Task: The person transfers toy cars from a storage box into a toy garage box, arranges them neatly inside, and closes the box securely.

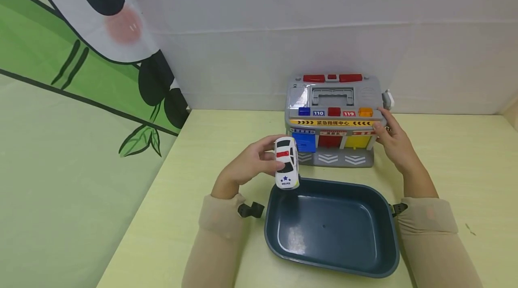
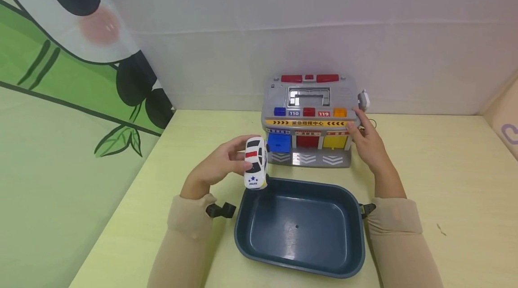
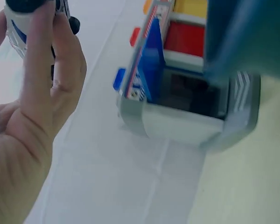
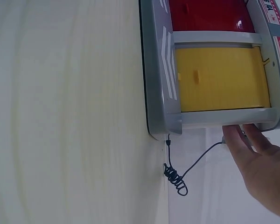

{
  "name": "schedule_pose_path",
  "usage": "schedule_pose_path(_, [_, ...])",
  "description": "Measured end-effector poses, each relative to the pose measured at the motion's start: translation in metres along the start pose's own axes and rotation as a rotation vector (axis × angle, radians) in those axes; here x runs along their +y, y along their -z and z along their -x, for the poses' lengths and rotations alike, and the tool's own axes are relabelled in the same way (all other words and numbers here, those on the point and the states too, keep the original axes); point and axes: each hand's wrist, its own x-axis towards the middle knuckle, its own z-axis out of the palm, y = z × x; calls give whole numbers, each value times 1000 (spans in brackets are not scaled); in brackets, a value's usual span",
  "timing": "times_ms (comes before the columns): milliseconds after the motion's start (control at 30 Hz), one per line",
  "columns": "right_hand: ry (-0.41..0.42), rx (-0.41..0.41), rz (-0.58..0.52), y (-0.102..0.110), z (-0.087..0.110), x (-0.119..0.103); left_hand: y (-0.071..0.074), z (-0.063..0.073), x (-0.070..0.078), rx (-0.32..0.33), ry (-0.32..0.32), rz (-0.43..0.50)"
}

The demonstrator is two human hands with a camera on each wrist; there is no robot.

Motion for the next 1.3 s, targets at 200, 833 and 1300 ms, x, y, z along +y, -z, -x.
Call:
schedule_pose_path(200, [-13,-6,1,0,-2,1,14,-2,-15,-20,17,56])
schedule_pose_path(833, [-2,1,-25,-2,1,-4,31,-17,-59,178,183,200])
schedule_pose_path(1300, [-10,15,-1,-1,2,-5,27,-53,-77,33,272,209])
